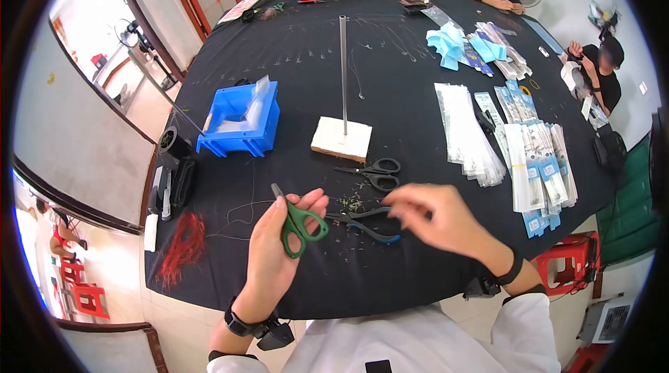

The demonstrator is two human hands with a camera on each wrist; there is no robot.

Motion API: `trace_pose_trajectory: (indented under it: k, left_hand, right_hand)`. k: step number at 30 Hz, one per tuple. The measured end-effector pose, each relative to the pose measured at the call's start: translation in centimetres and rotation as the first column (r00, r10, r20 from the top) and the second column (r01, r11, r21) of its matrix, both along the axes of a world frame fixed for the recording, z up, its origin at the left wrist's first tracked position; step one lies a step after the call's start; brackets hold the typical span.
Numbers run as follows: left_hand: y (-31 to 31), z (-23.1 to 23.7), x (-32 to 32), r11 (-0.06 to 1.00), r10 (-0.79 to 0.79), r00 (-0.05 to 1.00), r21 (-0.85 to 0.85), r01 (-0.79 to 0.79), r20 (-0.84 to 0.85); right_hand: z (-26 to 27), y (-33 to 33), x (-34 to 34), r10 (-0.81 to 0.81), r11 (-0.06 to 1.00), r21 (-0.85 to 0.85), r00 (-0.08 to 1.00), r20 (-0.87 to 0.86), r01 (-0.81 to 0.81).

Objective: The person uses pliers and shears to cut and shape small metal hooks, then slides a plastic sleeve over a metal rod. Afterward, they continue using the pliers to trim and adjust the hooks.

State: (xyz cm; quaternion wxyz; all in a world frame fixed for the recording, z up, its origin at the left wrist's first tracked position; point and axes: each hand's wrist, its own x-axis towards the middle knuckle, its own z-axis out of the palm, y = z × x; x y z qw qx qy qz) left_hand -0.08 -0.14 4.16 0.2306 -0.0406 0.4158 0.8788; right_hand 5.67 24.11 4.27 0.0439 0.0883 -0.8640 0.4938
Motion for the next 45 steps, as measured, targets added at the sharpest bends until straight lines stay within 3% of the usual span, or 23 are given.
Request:
trace_pose_trajectory:
  k: [2, 5, 8, 20, 23, 32, 38, 41, 45]
  left_hand:
    - [0.9, 0.4, 0.5, 0.999, -0.045, 0.999, -0.003, 0.045, -0.018]
    - [1.8, 0.9, 1.0, 0.99, -0.114, 0.991, -0.085, 0.108, -0.066]
    - [2.2, 1.4, 1.2, 0.988, -0.12, 0.992, -0.101, 0.115, -0.044]
    - [2.2, 0.9, 1.1, 0.994, -0.094, 0.992, -0.071, 0.088, -0.085]
    - [2.3, 0.9, 1.1, 0.993, -0.091, 0.993, -0.08, 0.085, -0.08]
    - [2.4, 0.9, 1.3, 0.991, -0.132, 0.987, -0.045, 0.128, -0.09]
    - [2.4, 0.8, 1.3, 0.989, -0.134, 0.983, -0.083, 0.124, -0.126]
    - [2.5, 0.5, 1.1, 0.992, -0.083, 0.984, -0.111, 0.066, -0.157]
    - [2.1, -0.2, 0.5, 0.956, -0.119, 0.946, -0.294, 0.027, -0.301]
  right_hand:
    - [0.3, -2.4, 0.4, 0.231, 0.936, -0.329, 0.927, 0.294, -0.129]
    - [-0.2, -4.6, -0.2, 0.391, 0.788, -0.605, 0.851, 0.352, -0.112]
    - [-1.3, -5.3, -0.7, 0.453, 0.774, -0.605, 0.83, 0.325, -0.185]
    - [-1.7, -5.8, -0.5, 0.422, 0.756, -0.646, 0.835, 0.352, -0.11]
    - [-1.3, -5.8, -0.4, 0.448, 0.758, -0.631, 0.836, 0.317, -0.167]
    - [-2.4, -5.8, -0.6, 0.562, 0.543, -0.838, 0.764, 0.317, -0.052]
    - [-2.7, -6.0, -0.3, 0.547, 0.584, -0.806, 0.779, 0.306, -0.094]
    - [-2.0, -6.0, 0.1, 0.572, 0.584, -0.811, 0.722, 0.39, -0.024]
    - [-0.7, -5.8, 0.9, 0.528, 0.664, -0.747, 0.728, 0.438, -0.032]
